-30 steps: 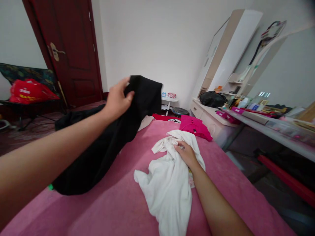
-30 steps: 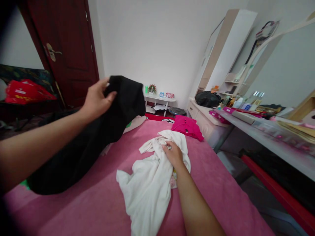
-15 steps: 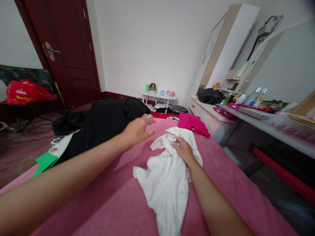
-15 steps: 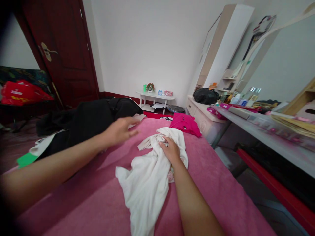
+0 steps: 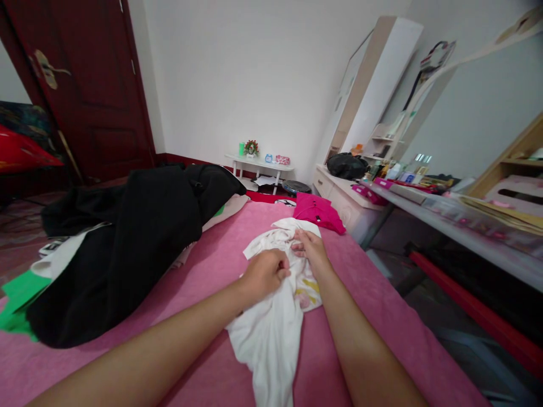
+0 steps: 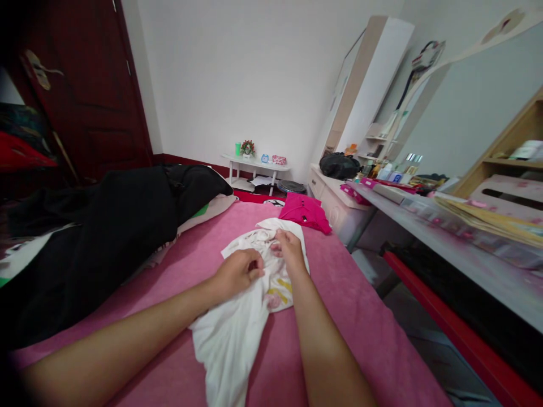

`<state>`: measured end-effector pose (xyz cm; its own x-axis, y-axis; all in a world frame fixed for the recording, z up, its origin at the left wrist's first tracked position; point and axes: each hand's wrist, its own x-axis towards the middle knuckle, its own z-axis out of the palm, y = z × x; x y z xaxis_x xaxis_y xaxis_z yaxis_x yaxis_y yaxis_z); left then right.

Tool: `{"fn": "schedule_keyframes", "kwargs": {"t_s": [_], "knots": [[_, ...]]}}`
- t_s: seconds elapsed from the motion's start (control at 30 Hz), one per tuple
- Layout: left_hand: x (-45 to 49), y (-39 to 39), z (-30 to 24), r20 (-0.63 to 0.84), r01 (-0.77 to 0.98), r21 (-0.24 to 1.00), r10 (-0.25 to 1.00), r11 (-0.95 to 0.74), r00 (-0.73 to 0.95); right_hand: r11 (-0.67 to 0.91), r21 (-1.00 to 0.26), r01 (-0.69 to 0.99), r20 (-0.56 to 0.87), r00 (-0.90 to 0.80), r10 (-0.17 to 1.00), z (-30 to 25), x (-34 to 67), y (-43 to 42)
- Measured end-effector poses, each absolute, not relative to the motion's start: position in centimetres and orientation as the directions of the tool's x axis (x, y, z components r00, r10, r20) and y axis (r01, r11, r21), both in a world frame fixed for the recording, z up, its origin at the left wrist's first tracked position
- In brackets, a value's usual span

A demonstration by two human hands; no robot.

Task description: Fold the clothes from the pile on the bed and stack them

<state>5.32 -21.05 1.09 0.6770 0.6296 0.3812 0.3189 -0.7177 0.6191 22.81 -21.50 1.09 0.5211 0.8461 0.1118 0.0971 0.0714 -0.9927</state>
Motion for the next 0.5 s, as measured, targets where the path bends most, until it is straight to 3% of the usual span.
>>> {"fn": "schedule_keyframes", "kwargs": {"t_s": [0.17,0.27,0.33,0.43,0.5], "knots": [[1.4,-15.4,2.3,0.495,0.303,0.766,0.820,-0.568,0.286,0.158,-0.955,0.251,0.280,0.586,0.761,3.7,23.1,-21.7],[-1.2,-12.1,1.3,0.476,0.323,0.822,0.877,-0.469,0.063,0.200,-0.930,0.308,0.353,0.601,0.717,5.2,22.8,-21.9],[-2.2,-10.8,0.3,0.452,0.313,0.847,0.892,-0.429,-0.001,0.193,-0.926,0.324,0.352,0.555,0.754,6.1,21.8,-22.3],[-2.5,-10.2,-0.6,0.431,0.276,0.872,0.901,-0.405,-0.039,0.052,-0.919,0.391,0.167,0.268,0.949,6.9,19.2,-23.4],[-2.1,-10.3,-0.6,0.440,0.245,0.875,0.897,-0.417,-0.047,0.006,-0.868,0.496,0.003,-0.006,1.000,6.9,17.1,-24.2]]}}
